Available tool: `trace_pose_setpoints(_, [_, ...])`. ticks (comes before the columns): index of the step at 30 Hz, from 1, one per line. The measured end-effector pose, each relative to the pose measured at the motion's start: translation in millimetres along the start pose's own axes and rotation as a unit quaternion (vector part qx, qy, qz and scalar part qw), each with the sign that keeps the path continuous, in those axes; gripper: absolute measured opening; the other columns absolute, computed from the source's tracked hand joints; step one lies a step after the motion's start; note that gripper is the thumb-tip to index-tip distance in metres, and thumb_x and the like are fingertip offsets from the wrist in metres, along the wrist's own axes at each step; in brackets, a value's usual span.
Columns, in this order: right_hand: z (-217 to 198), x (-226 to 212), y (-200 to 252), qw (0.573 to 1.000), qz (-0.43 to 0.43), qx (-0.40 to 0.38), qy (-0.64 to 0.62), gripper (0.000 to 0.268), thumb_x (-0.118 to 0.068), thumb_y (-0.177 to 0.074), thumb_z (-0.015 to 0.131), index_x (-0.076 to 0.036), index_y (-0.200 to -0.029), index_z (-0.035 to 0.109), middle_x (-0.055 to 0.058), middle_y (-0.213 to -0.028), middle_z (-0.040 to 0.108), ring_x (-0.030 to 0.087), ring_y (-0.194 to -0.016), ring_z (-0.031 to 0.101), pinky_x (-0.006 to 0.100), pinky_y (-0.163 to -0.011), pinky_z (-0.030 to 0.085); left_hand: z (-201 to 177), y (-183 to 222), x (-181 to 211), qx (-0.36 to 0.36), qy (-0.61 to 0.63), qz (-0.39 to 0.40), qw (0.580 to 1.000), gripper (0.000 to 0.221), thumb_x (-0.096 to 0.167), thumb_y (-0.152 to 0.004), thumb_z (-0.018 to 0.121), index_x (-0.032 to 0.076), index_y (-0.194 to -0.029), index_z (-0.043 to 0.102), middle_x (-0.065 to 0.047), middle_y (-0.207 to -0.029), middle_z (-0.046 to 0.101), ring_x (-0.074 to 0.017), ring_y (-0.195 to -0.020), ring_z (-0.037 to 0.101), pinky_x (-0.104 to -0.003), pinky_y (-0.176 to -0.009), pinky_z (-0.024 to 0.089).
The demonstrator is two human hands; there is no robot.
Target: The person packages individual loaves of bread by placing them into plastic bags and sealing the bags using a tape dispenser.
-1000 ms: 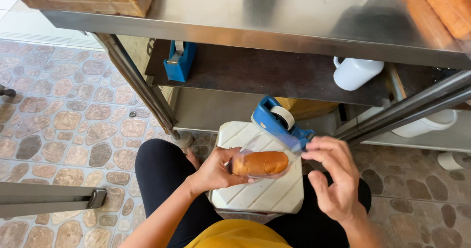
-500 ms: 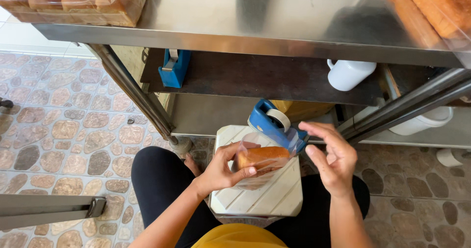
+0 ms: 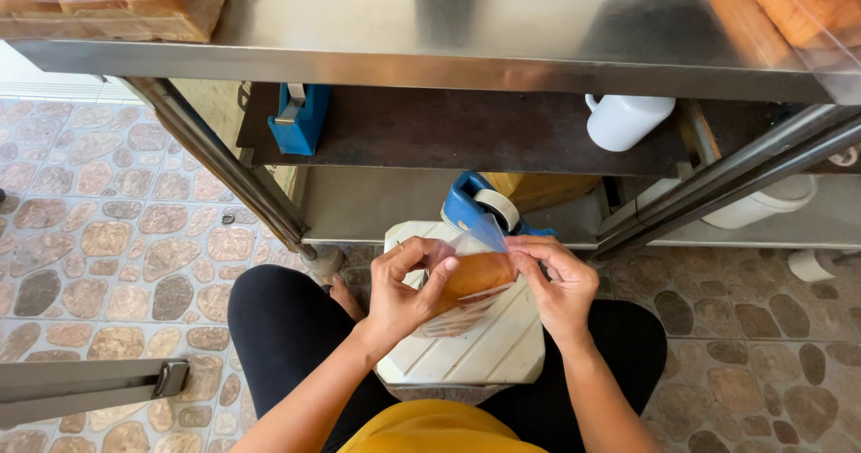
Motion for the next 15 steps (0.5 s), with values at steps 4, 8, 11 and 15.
trace_pose_setpoints(4, [-4,-20,8,0.999,-0.003,0.023,-0.024,0.003,0.011,-0.080,0.063,0.010,-0.081,0.065,0.020,-0.079,0.067,0.022,-0.075,0.064,0.031,-0.068,0.053,-17,1,35,0.037,-0.016,0.015,0.999,0.006,0.006,-0.081,0.069,0.001,-0.078,0.069,-0.011,-0.070,0.065,-0.0183,-0.056,0.061,-0.028,-0.057,0.055])
trace_pose_setpoints(8, [6,-53,-1,0.999,-0.037,0.000,-0.017,0.004,0.006,-0.079,0.065,0.005,-0.078,0.068,0.015,-0.078,0.068,0.022,-0.079,0.057,0.030,-0.074,0.049,-42,7,29,0.086,0.029,-0.005,0.996,0.005,0.004,-0.080,0.071,-0.001,-0.079,0.071,-0.011,-0.072,0.064,-0.0129,-0.063,0.058,-0.027,-0.061,0.052])
trace_pose_setpoints(11, [15,-60,-5,0.999,-0.042,-0.008,-0.002,0.003,0.004,-0.080,0.066,0.002,-0.079,0.069,0.013,-0.081,0.069,0.020,-0.082,0.055,0.028,-0.078,0.047,-51,6,30,0.107,0.035,-0.016,0.993,0.004,0.002,-0.079,0.073,-0.001,-0.079,0.071,-0.011,-0.070,0.064,-0.0116,-0.064,0.056,-0.026,-0.063,0.050])
trace_pose_setpoints(15, [32,-38,-34,1.000,0.006,-0.001,-0.021,0.003,0.007,-0.079,0.070,0.004,-0.079,0.068,0.014,-0.079,0.066,0.017,-0.078,0.059,0.030,-0.074,0.051,-67,-24,19,0.106,-0.017,0.001,0.994,0.005,0.004,-0.078,0.075,0.001,-0.080,0.072,-0.011,-0.067,0.064,-0.0134,-0.065,0.057,-0.031,-0.065,0.050])
Point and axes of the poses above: each hand's wrist, its own y-axis away from the middle knuckle, its own z-axis out of the palm, x = y × z, the point moved 7 cm from there along -y, towards the middle knuckle
